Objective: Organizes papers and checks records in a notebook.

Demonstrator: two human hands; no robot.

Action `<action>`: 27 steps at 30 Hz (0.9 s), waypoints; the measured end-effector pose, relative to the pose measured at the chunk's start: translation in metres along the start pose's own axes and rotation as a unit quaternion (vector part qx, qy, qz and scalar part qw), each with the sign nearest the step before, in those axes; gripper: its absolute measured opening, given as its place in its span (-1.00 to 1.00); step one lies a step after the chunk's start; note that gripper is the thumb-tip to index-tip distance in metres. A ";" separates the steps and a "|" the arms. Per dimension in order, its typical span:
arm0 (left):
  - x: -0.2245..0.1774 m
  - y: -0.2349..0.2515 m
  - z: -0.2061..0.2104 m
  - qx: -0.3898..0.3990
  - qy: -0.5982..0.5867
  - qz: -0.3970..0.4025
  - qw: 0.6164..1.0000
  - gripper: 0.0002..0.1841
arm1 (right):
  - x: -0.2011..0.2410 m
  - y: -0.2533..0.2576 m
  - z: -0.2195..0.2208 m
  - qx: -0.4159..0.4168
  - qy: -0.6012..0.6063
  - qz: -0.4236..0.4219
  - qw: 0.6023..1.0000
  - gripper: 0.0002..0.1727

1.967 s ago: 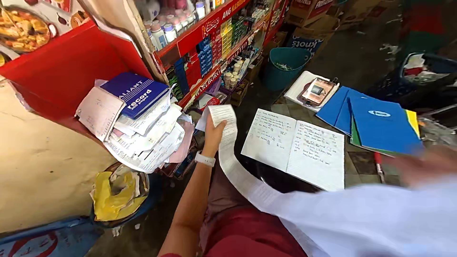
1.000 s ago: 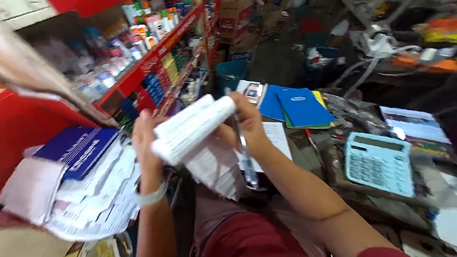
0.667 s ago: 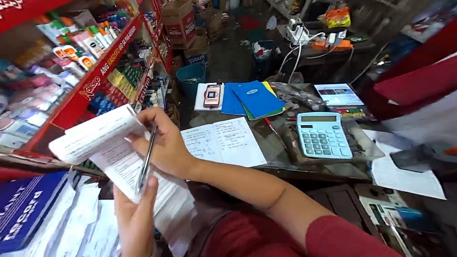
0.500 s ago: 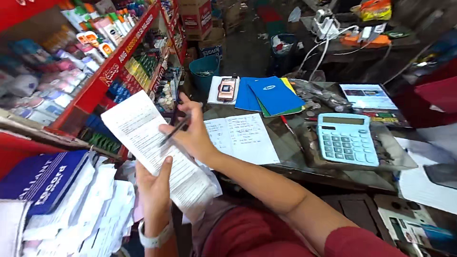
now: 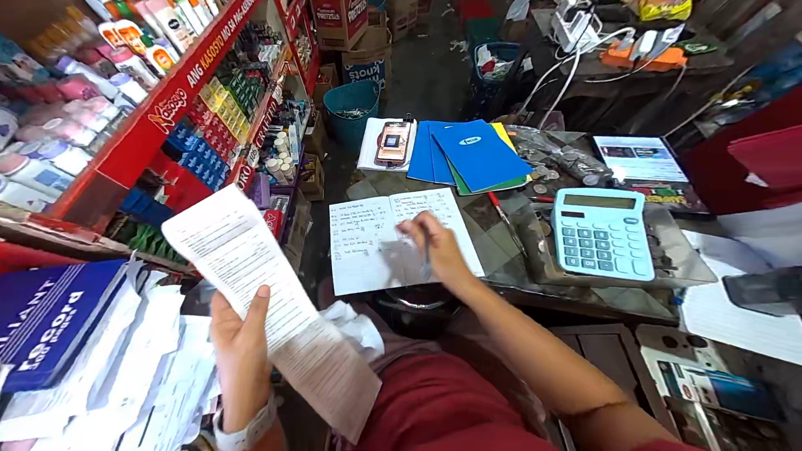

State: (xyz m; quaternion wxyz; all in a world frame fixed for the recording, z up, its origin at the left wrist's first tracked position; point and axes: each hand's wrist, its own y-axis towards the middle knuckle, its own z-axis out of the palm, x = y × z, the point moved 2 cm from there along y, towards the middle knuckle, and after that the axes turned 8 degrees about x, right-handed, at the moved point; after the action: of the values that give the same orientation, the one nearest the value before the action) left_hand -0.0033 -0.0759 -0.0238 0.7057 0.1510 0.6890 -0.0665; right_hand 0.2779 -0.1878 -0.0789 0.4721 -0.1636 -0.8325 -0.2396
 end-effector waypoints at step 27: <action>0.069 0.016 -0.019 -0.001 0.182 -0.066 0.981 -0.70 | -0.081 -0.099 -0.002 -0.125 -0.316 0.136 0.931 -0.24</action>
State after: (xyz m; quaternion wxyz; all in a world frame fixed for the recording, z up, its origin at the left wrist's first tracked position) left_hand -0.0132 -0.0471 -0.0909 0.5627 0.1142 0.8145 -0.0832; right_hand 0.2708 -0.2745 -0.1726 0.1884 -0.4002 -0.8717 -0.2109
